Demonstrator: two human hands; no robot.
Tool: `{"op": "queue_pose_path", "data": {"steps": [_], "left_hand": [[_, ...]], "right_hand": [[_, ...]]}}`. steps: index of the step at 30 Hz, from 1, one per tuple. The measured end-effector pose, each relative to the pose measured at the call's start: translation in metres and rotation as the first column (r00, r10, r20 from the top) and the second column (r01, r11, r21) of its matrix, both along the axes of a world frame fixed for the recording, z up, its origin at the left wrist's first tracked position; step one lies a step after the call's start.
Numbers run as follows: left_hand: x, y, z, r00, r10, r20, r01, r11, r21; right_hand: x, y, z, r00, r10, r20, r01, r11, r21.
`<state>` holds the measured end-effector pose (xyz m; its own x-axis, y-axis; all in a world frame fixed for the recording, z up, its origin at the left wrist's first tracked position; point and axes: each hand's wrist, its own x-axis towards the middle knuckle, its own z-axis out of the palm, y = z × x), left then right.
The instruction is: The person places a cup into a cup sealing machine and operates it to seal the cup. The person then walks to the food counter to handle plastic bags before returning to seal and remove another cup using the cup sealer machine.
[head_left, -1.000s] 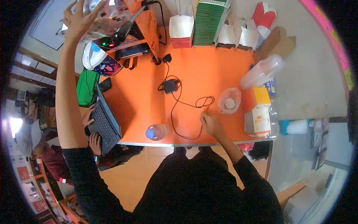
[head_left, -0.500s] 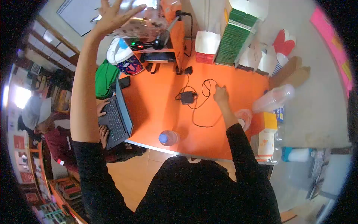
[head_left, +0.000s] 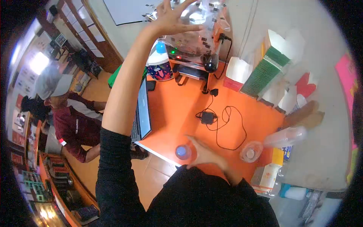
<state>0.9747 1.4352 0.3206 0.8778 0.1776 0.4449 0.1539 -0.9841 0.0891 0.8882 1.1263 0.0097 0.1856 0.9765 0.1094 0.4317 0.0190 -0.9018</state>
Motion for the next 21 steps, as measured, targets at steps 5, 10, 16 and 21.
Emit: {"op": "queue_pose_path", "data": {"steps": [5,10,16,21], "left_hand": [[0.025,0.015,-0.014,0.981,-0.016,0.192,-0.004,0.995,0.102],[0.035,0.035,-0.023,0.961,-0.091,0.261,0.017,0.962,0.272],[0.038,0.033,-0.023,0.97,-0.028,0.241,-0.011,0.987,0.158],[0.045,0.037,-0.025,0.963,0.004,0.268,-0.029,0.996,0.088]], "right_hand": [[-0.032,0.015,-0.048,0.988,-0.044,0.148,0.038,0.998,0.043],[-0.041,0.01,-0.058,0.978,-0.209,-0.019,0.21,0.971,0.111],[-0.007,-0.015,-0.028,0.718,-0.624,-0.308,0.657,0.754,0.005],[0.088,-0.047,0.009,0.472,-0.625,-0.622,0.871,0.44,0.219]]}}
